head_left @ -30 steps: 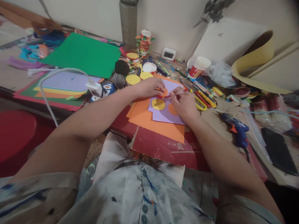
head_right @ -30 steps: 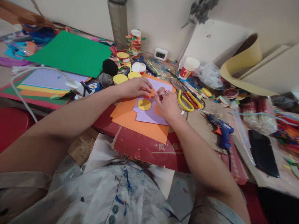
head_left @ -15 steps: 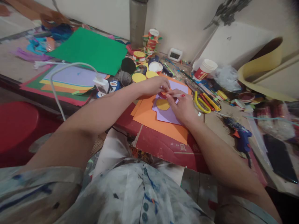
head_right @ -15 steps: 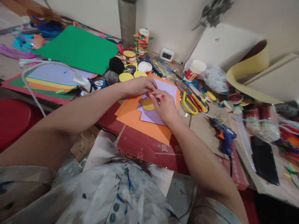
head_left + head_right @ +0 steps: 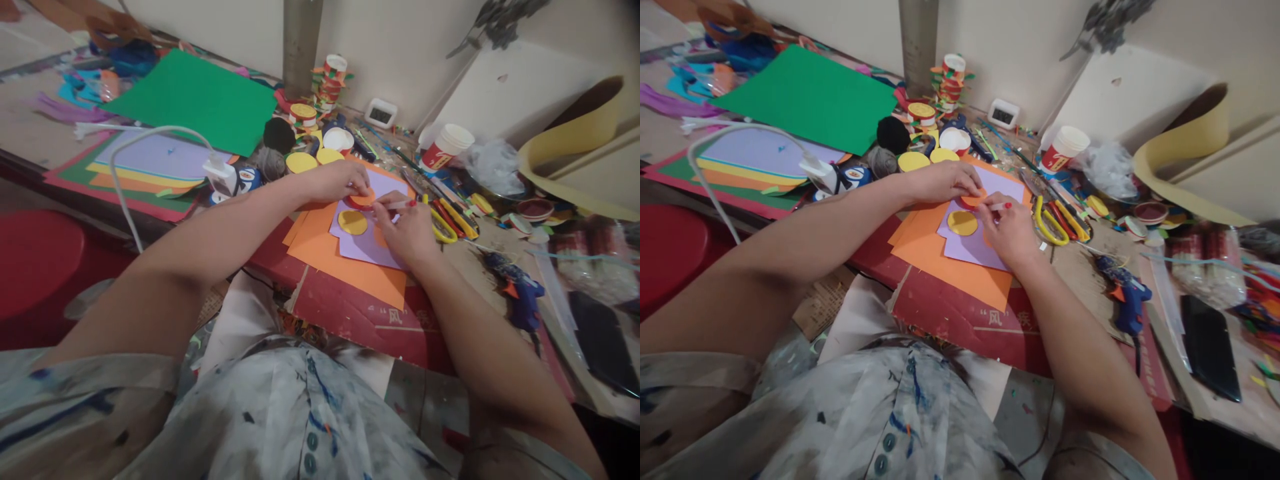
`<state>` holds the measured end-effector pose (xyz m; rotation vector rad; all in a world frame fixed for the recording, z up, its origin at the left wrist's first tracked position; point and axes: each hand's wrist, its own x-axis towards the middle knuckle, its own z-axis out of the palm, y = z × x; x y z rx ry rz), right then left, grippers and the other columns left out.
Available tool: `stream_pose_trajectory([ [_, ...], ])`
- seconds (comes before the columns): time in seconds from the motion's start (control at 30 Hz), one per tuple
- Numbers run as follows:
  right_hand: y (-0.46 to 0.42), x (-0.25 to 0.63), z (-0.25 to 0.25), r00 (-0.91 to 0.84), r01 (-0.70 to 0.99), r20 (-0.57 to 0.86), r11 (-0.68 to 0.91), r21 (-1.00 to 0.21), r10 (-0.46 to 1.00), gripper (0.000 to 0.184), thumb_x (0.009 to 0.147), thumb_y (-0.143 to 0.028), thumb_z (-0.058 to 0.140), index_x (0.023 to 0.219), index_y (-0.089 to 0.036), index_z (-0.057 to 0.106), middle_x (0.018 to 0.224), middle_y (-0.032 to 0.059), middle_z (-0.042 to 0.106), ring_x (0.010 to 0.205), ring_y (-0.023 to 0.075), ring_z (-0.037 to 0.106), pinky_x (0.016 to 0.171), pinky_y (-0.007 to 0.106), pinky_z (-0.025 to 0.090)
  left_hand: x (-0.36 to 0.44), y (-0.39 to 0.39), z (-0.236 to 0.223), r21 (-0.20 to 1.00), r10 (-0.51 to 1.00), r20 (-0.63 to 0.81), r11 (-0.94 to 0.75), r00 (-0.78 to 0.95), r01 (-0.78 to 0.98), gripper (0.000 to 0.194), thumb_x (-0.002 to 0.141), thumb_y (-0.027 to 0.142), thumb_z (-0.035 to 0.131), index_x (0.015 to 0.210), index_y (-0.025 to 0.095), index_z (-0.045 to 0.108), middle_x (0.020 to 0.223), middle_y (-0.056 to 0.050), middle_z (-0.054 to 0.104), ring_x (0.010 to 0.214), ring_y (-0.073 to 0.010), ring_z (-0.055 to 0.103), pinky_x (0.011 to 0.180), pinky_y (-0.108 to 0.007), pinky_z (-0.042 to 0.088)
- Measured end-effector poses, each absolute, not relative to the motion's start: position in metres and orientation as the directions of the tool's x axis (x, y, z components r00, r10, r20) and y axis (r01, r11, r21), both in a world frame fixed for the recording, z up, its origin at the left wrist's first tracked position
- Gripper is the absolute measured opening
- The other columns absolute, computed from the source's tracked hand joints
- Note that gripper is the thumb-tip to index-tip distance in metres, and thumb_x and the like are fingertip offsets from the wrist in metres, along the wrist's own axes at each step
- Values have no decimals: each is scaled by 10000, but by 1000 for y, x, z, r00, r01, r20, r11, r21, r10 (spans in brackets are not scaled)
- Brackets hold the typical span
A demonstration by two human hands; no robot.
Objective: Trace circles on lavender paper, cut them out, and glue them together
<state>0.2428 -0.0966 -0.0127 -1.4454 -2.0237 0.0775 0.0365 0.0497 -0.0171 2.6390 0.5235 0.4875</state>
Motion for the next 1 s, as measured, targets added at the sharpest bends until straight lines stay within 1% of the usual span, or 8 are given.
stream_pose_trajectory([
  [0.17, -97, 251, -5, -95, 808, 453, 334, -485, 887, 323, 1053, -424, 613, 799, -254, 721, 872, 91, 813, 649, 216, 669, 674, 392, 525, 36, 46, -14, 423, 414, 262, -861, 872, 281, 353, 1069, 218, 561, 1229, 238, 874, 1361, -83, 809, 1263, -198, 725, 1153, -354, 513],
  [0.33, -98, 254, 2, 44, 768, 515, 301, -566, 856, 383, 1059, -494, 622, 784, -252, 734, 808, 89, 795, 696, 236, 723, 700, 399, 559, 36, 44, -12, 362, 414, 260, -879, 872, 309, 351, 1012, 145, 586, 1252, 210, 835, 1310, -86, 819, 1272, -212, 721, 1123, -347, 519],
  [0.5, -83, 264, 8, 182, 675, 505, 267, -688, 844, 372, 1064, -540, 646, 834, -259, 722, 770, 66, 780, 688, 221, 733, 693, 382, 591, 35, 41, -9, 290, 391, 322, -908, 862, 304, 312, 985, 157, 580, 1114, 231, 854, 1317, -85, 817, 1263, -223, 718, 1087, -358, 537],
  [0.63, -55, 268, 13, 246, 584, 429, 220, -781, 869, 332, 1051, -442, 695, 795, -230, 701, 686, 31, 733, 615, 163, 680, 619, 298, 553, 35, 35, -3, 240, 382, 287, -916, 878, 320, 330, 1002, 142, 531, 1027, 199, 856, 1257, -106, 820, 1184, -229, 736, 1007, -356, 538],
  [0.73, -32, 261, 17, 240, 511, 345, 184, -840, 907, 318, 1027, -290, 718, 722, -206, 679, 628, 13, 702, 542, 119, 616, 561, 246, 498, 34, 29, 3, 181, 385, 232, -919, 893, 349, 371, 967, 102, 529, 1074, 199, 871, 1240, -99, 829, 1168, -236, 747, 966, -352, 532],
  [0.8, -17, 252, 18, 234, 468, 276, 141, -872, 932, 332, 1015, -214, 708, 686, -196, 672, 595, 5, 682, 506, 100, 586, 549, 231, 480, 33, 25, 5, 139, 393, 226, -919, 891, 369, 403, 937, 101, 555, 1135, 231, 882, 1239, -84, 835, 1194, -247, 746, 977, -358, 532],
  [0.93, 8, 234, 16, 210, 412, 168, 69, -909, 963, 372, 991, -226, 741, 636, -205, 634, 541, -11, 640, 475, 95, 562, 505, 213, 454, 30, 18, 7, 91, 399, 239, -917, 885, 389, 417, 921, 192, 640, 1233, 336, 876, 1222, -42, 845, 1232, -269, 729, 1014, -379, 536],
  [1.0, 16, 227, 15, 191, 405, 142, 54, -913, 971, 373, 983, -203, 724, 623, -210, 627, 521, -17, 625, 466, 98, 550, 492, 216, 440, 28, 17, 9, 81, 391, 223, -920, 893, 383, 391, 938, 241, 659, 1252, 346, 868, 1247, -32, 842, 1245, -269, 719, 1005, -376, 536],
])
